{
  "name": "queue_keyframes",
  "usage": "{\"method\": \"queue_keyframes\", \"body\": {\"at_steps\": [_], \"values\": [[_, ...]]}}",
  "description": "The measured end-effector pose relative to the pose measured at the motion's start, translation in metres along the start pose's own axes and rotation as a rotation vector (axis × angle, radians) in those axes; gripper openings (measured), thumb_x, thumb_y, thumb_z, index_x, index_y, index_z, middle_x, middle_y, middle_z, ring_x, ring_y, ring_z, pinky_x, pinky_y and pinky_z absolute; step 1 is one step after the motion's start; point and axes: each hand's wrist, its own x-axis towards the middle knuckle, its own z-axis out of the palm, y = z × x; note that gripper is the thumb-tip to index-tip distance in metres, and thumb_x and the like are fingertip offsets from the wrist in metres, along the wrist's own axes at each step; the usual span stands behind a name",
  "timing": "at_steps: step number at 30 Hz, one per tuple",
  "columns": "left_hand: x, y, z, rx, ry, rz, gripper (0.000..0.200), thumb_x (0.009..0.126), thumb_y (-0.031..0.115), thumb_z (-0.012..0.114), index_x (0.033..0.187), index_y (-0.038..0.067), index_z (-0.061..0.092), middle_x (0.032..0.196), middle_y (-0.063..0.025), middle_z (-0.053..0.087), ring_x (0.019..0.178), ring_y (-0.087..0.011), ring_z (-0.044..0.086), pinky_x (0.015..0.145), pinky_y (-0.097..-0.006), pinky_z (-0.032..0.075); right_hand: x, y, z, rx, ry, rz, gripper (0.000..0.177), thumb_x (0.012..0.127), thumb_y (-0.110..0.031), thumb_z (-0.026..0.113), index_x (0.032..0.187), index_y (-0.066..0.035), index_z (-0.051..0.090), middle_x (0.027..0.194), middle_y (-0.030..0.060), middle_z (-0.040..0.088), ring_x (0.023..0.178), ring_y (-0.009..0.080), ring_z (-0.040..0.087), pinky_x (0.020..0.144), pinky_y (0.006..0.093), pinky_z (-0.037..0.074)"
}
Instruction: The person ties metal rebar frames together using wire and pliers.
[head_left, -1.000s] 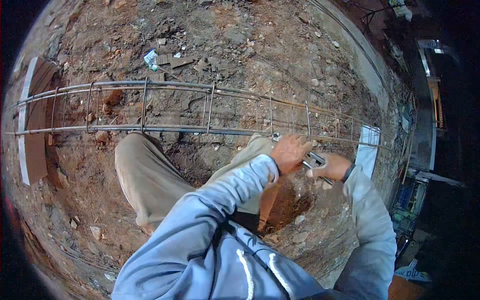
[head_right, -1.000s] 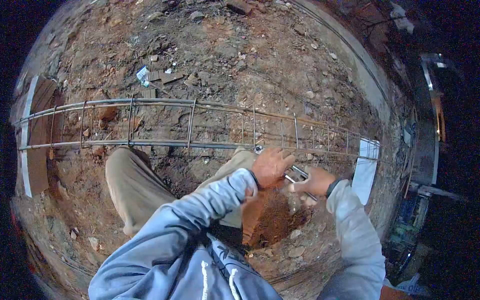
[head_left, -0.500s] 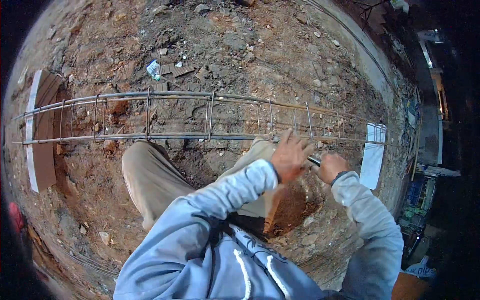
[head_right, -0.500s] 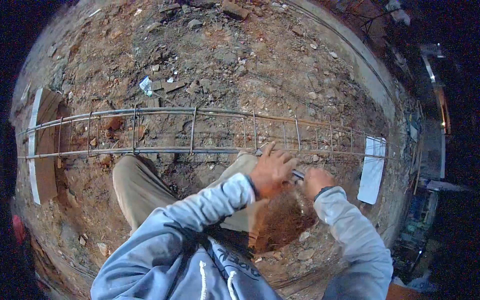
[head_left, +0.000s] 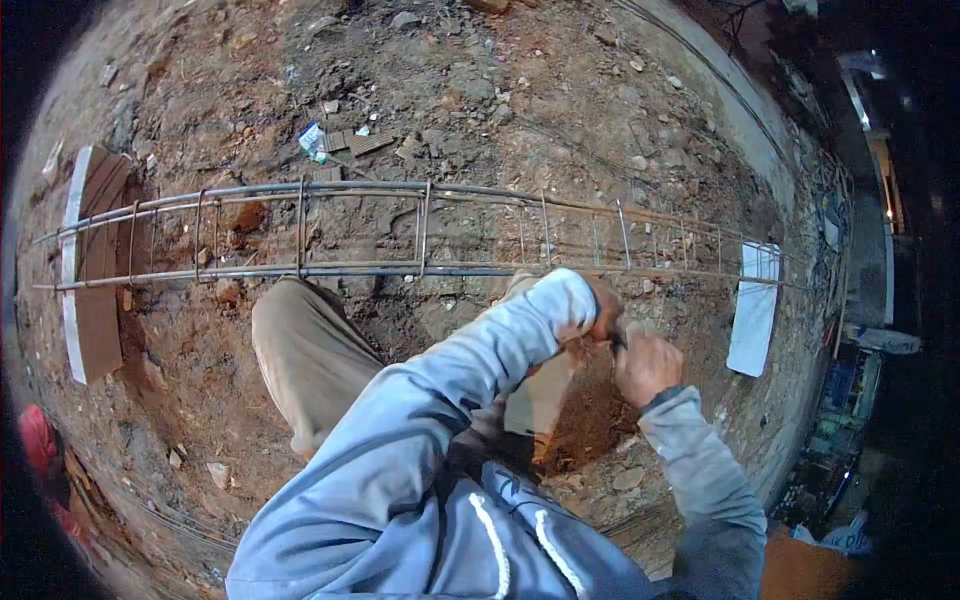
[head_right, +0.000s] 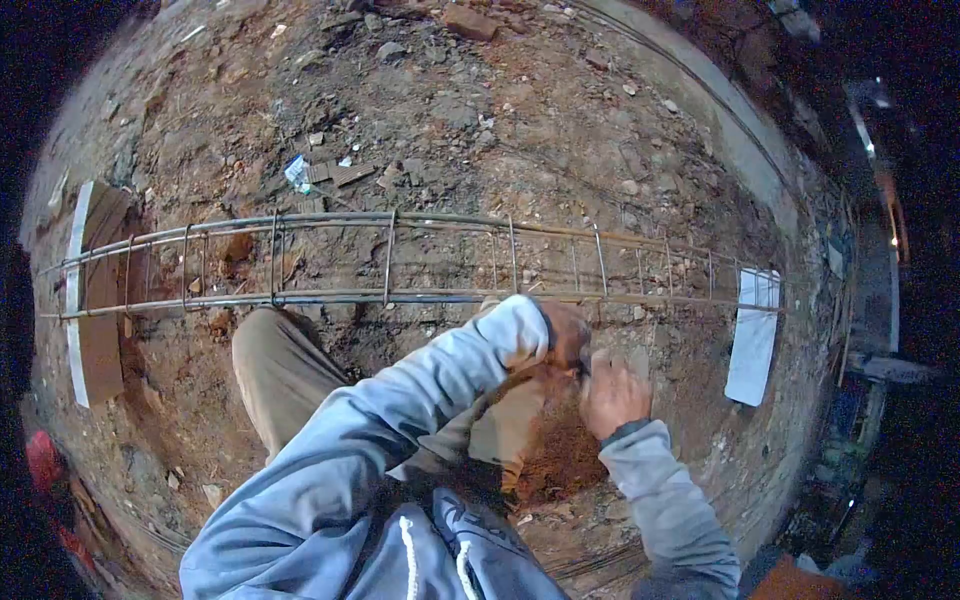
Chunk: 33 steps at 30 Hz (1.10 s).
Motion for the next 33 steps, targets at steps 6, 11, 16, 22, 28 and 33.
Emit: {"method": "queue_keyframes", "body": {"at_steps": [6, 11, 16, 22, 28, 33], "values": [[-0.064, 0.017, 0.013, 0.272, 0.652, 0.054, 0.055, 0.065, 0.038, 0.07, 0.11, 0.007, 0.059, 0.114, -0.0147, 0.056, 0.1, -0.029, 0.056, 0.081, -0.0438, 0.045, 0.004, 0.022, 0.013, 0.918, -0.673, 0.292, 0.022, 0.089, -0.026, 0.051, 0.084, -0.005, 0.055, 0.067, 0.0032, 0.053, 0.057, 0.011, 0.053, 0.049, 0.0264, 0.043], [-0.151, 0.025, 0.016, -0.709, 0.939, -0.661, 0.03, 0.085, 0.03, 0.056, 0.098, 0.003, 0.059, 0.09, -0.0146, 0.063, 0.081, -0.0215, 0.061, 0.074, -0.0329, 0.047, -0.01, 0.022, 0.063, 1.695, -0.754, 0.346, 0.037, 0.082, -0.04, 0.061, 0.093, -0.005, 0.056, 0.067, 0.0008, 0.051, 0.05, 0.0108, 0.049, 0.043, 0.0243, 0.039], [-0.149, 0.025, 0.005, -0.652, 0.845, -0.611, 0.028, 0.085, 0.028, 0.054, 0.09, 0.002, 0.061, 0.076, -0.0159, 0.063, 0.072, -0.0261, 0.062, 0.066, -0.0354, 0.047, -0.006, 0.015, 0.061, 1.406, -0.561, 0.104, 0.05, 0.072, -0.037, 0.072, 0.105, -0.006, 0.052, 0.071, 0.0002, 0.051, 0.053, 0.0071, 0.049, 0.04, 0.0209, 0.037], [-0.139, 0.03, -0.005, -0.641, 0.658, -0.485, 0.024, 0.086, 0.022, 0.053, 0.079, 0.0, 0.06, 0.062, -0.0106, 0.06, 0.054, -0.0204, 0.058, 0.052, -0.0327, 0.045, 0.005, 0.012, 0.055, 0.68, -0.279, -0.079, 0.054, 0.063, -0.035, 0.071, 0.094, 0.001, 0.046, 0.084, 0.0181, 0.055, 0.076, 0.0321, 0.053, 0.069, 0.0412, 0.044], [-0.148, 0.02, 0.014, -0.898, 0.692, -0.657, 0.03, 0.087, 0.028, 0.053, 0.085, -0.001, 0.063, 0.065, -0.0093, 0.061, 0.058, -0.0137, 0.057, 0.056, -0.0307, 0.046, 0.01, 0.009, 0.09, 0.715, -0.288, -0.018, 0.04, 0.068, -0.024, 0.06, 0.096, 0.001, 0.045, 0.077, 0.0146, 0.055, 0.062, 0.0256, 0.056, 0.054, 0.037, 0.045], [-0.141, 0.015, 0.01, -0.605, 0.729, -0.691, 0.036, 0.087, 0.033, 0.051, 0.075, 0.001, 0.063, 0.062, -0.0122, 0.061, 0.059, -0.0229, 0.062, 0.057, -0.0356, 0.046, -0.001, 0.009, 0.062, 1.699, -0.721, 0.141, 0.036, 0.071, -0.017, 0.058, 0.102, 0.0, 0.049, 0.075, 0.0077, 0.056, 0.049, 0.0113, 0.05, 0.04, 0.0241, 0.039]]}}
